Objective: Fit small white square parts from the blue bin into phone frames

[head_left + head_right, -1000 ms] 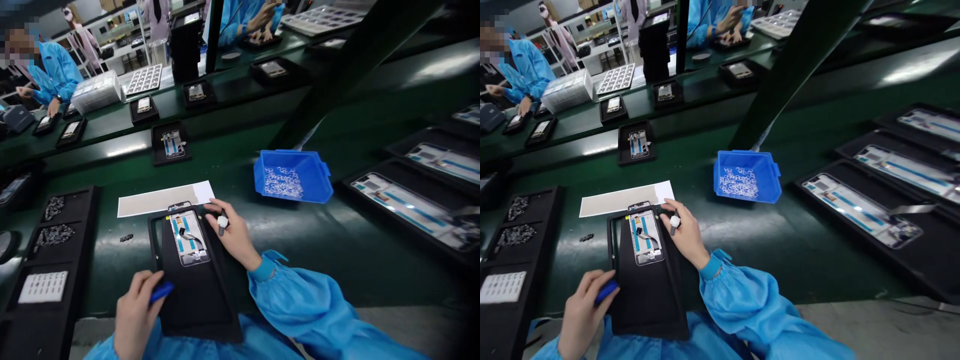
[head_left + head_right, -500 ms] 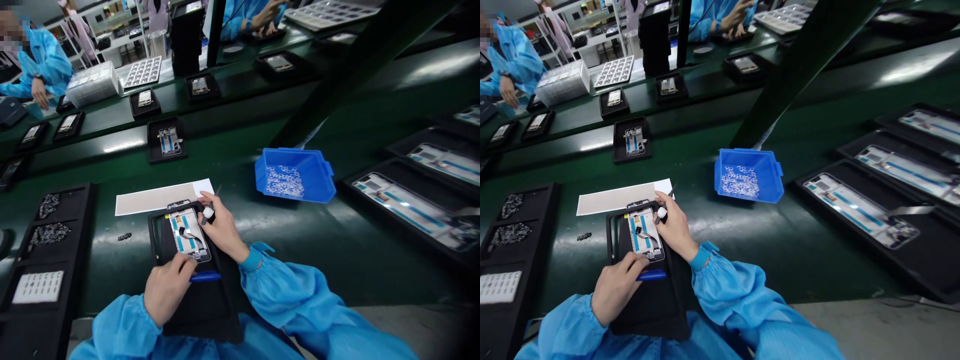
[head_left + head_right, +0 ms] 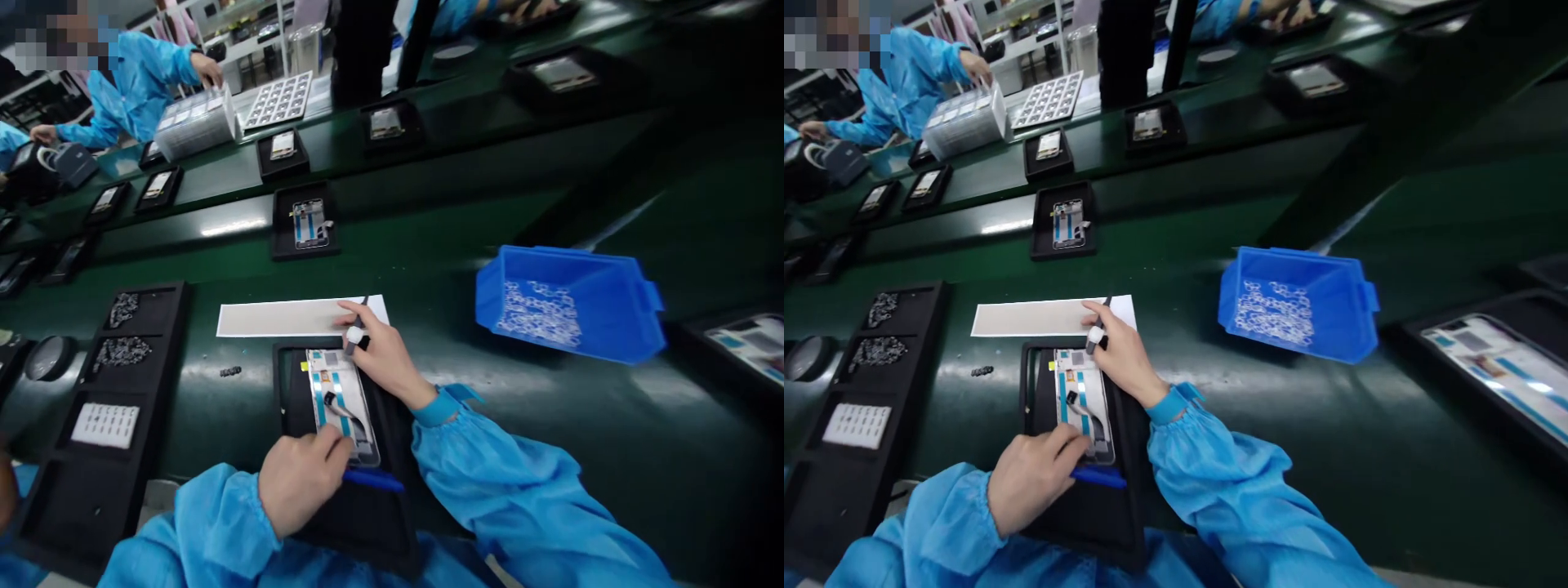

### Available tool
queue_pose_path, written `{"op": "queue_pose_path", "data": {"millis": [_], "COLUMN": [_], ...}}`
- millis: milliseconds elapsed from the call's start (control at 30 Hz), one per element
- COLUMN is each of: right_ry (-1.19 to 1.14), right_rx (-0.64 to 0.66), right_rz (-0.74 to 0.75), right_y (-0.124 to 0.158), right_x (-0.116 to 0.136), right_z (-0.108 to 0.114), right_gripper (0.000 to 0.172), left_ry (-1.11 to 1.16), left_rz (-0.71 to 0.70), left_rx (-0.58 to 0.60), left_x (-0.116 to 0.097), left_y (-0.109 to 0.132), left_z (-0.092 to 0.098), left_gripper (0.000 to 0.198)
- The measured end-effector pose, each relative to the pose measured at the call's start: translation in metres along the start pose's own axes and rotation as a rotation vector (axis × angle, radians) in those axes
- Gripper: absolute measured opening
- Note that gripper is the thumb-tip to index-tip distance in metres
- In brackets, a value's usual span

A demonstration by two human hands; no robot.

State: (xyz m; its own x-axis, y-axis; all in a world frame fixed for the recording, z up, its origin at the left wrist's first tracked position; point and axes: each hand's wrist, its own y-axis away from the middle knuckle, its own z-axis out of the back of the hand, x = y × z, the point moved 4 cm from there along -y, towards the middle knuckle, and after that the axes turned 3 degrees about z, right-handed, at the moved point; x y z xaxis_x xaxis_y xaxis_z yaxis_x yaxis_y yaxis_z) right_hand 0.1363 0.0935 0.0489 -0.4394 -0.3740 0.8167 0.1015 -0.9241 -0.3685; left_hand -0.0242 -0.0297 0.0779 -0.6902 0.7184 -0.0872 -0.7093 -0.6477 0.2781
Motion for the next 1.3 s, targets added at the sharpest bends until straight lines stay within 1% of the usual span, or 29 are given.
{"op": "queue_pose_path", "data": {"millis": [67, 133, 200, 233, 267, 300, 333, 400, 433, 467, 500, 533, 600, 667, 733, 833, 933, 1033, 1167, 1300], "right_ry": [0.017, 0.030, 0.053, 0.065, 0.075, 0.082, 0.084, 0.075, 0.063, 0.046, 0.021, -0.010, -0.092, -0.187, -0.278, -0.374, -0.423, -0.458, -0.470, -0.493], "right_rx": [-0.033, -0.043, -0.052, -0.058, -0.070, -0.084, -0.100, -0.119, -0.120, -0.111, -0.091, -0.062, 0.023, 0.134, 0.246, 0.345, 0.356, 0.329, 0.284, 0.266], "right_rz": [0.008, 0.017, 0.027, 0.030, 0.033, 0.031, 0.026, 0.011, 0.004, 0.000, -0.005, -0.008, -0.013, -0.022, -0.046, -0.109, -0.150, -0.136, -0.087, -0.083], "right_y": [0.001, 0.001, 0.004, 0.006, 0.009, 0.012, 0.016, 0.024, 0.027, 0.029, 0.030, 0.030, 0.026, 0.020, 0.013, 0.006, 0.003, 0.003, 0.005, 0.006], "right_x": [-0.001, 0.000, 0.003, 0.005, 0.008, 0.011, 0.014, 0.022, 0.027, 0.032, 0.037, 0.042, 0.054, 0.065, 0.073, 0.078, 0.078, 0.078, 0.078, 0.076], "right_z": [0.001, 0.000, 0.001, 0.003, 0.005, 0.008, 0.011, 0.017, 0.020, 0.020, 0.020, 0.018, 0.009, -0.006, -0.024, -0.054, -0.079, -0.093, -0.097, -0.097], "right_gripper": [0.051, 0.047, 0.043, 0.042, 0.040, 0.038, 0.036, 0.032, 0.030, 0.029, 0.028, 0.027, 0.028, 0.029, 0.031, 0.036, 0.043, 0.044, 0.037, 0.032], "left_ry": [0.040, 0.112, 0.254, 0.348, 0.438, 0.504, 0.532, 0.478, 0.422, 0.374, 0.347, 0.340, 0.360, 0.388, 0.418, 0.445, 0.448, 0.445, 0.438, 0.419], "left_rz": [-0.058, -0.103, -0.103, -0.072, -0.010, 0.087, 0.215, 0.510, 0.640, 0.737, 0.796, 0.820, 0.808, 0.766, 0.708, 0.617, 0.545, 0.481, 0.434, 0.418], "left_rx": [0.052, 0.074, 0.039, -0.009, -0.084, -0.188, -0.310, -0.536, -0.608, -0.648, -0.661, -0.660, -0.664, -0.679, -0.701, -0.751, -0.812, -0.849, -0.869, -0.869], "left_x": [-0.011, -0.017, -0.011, -0.002, 0.012, 0.030, 0.052, 0.096, 0.116, 0.132, 0.146, 0.156, 0.167, 0.169, 0.166, 0.156, 0.145, 0.137, 0.133, 0.132], "left_y": [0.013, 0.024, 0.031, 0.033, 0.034, 0.035, 0.037, 0.045, 0.048, 0.052, 0.053, 0.054, 0.053, 0.052, 0.051, 0.050, 0.049, 0.048, 0.047, 0.046], "left_z": [-0.003, -0.006, -0.005, -0.003, 0.001, 0.004, 0.007, 0.009, 0.006, 0.002, -0.003, -0.008, -0.017, -0.021, -0.022, -0.018, -0.012, -0.007, -0.003, -0.001], "left_gripper": [0.021, 0.023, 0.029, 0.028, 0.026, 0.022, 0.020, 0.021, 0.021, 0.024, 0.028, 0.030, 0.025, 0.020, 0.019, 0.019, 0.017, 0.014, 0.013, 0.012]}}
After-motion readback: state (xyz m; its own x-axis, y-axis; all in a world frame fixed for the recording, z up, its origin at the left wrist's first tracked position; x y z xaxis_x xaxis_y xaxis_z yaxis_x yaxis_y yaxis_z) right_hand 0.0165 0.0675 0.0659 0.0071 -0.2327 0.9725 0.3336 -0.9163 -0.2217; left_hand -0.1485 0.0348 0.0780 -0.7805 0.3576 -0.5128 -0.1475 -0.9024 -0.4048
